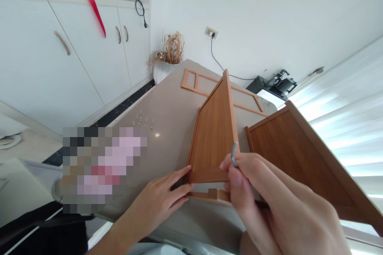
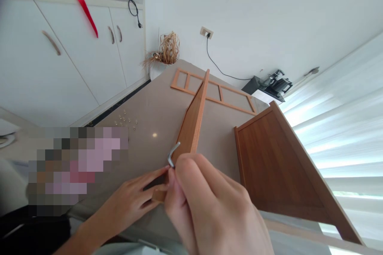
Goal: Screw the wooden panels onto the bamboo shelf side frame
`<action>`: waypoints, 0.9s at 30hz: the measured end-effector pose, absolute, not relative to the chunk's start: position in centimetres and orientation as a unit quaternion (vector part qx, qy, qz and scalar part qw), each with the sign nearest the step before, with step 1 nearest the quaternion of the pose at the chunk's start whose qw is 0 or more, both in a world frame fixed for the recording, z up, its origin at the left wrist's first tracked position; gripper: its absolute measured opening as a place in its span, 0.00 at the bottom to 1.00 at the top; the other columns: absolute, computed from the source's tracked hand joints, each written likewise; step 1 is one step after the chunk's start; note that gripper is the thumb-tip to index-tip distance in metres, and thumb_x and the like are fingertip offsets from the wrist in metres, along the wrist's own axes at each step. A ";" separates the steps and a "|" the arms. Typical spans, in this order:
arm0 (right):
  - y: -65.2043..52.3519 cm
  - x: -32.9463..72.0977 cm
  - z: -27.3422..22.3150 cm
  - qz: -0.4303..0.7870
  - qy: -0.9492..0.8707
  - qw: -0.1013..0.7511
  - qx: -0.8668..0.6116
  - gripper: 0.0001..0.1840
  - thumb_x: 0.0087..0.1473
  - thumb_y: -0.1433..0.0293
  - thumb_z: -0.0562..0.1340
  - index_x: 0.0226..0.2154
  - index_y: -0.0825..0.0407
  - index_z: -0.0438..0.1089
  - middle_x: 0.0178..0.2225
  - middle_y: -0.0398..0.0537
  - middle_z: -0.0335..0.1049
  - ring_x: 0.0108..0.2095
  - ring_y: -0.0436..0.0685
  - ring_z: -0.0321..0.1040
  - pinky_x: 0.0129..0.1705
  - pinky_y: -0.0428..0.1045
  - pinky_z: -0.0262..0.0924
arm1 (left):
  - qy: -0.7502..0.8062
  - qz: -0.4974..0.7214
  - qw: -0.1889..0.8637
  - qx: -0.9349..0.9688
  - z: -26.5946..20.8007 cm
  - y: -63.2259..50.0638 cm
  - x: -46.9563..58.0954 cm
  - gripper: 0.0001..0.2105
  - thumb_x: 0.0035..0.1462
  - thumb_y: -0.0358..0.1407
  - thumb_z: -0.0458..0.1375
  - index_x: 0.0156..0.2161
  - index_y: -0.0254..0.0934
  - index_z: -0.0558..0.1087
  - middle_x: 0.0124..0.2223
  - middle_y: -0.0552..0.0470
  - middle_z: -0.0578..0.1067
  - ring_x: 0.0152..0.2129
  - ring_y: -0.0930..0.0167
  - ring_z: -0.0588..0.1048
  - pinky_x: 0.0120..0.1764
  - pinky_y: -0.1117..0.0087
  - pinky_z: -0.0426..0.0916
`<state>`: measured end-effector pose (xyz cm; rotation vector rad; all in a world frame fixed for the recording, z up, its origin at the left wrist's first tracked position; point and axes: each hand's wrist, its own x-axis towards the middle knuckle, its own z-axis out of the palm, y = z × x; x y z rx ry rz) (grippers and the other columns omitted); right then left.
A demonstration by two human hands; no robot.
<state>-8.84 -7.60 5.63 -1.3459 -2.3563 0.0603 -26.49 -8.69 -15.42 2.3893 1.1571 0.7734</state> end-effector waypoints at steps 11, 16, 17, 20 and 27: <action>-8.0 -8.5 5.6 0.049 -0.846 0.217 -0.485 0.16 0.68 0.66 0.51 0.27 0.48 0.49 0.23 0.35 0.53 0.21 0.46 0.45 0.25 0.42 0.44 | 0.469 0.298 0.309 0.772 -14.0 -9.2 -26.4 0.16 0.58 0.34 0.64 0.51 0.42 0.68 0.53 0.51 0.76 0.48 0.64 0.76 0.52 0.63 0.71; -8.1 -8.5 5.7 0.053 -0.849 0.227 -0.475 0.16 0.67 0.69 0.52 0.27 0.48 0.49 0.24 0.35 0.54 0.22 0.46 0.44 0.27 0.43 0.43 | 0.451 0.302 0.360 0.759 -13.4 -8.9 -26.5 0.20 0.57 0.36 0.63 0.54 0.41 0.66 0.52 0.49 0.75 0.49 0.64 0.75 0.54 0.61 0.69; -8.1 -8.5 5.8 0.053 -0.849 0.230 -0.472 0.15 0.67 0.69 0.52 0.27 0.48 0.49 0.24 0.35 0.54 0.22 0.46 0.44 0.27 0.43 0.42 | 0.445 0.301 0.361 0.762 -13.3 -8.8 -26.6 0.19 0.58 0.35 0.62 0.54 0.40 0.66 0.52 0.48 0.75 0.49 0.64 0.75 0.54 0.62 0.69; -8.3 -8.4 5.8 0.055 -0.849 0.239 -0.468 0.15 0.67 0.69 0.52 0.27 0.49 0.49 0.24 0.34 0.54 0.23 0.46 0.42 0.28 0.43 0.41 | 0.428 0.300 0.359 0.774 -13.2 -8.7 -26.6 0.19 0.57 0.32 0.59 0.54 0.39 0.66 0.51 0.48 0.74 0.48 0.66 0.74 0.53 0.64 0.69; -8.2 -8.0 5.5 0.053 -0.851 0.253 -0.457 0.14 0.67 0.68 0.52 0.29 0.49 0.51 0.26 0.35 0.55 0.24 0.46 0.41 0.29 0.44 0.39 | 0.411 0.314 0.351 0.780 -14.3 -8.5 -26.5 0.21 0.52 0.27 0.58 0.52 0.41 0.66 0.50 0.50 0.74 0.46 0.66 0.74 0.52 0.65 0.69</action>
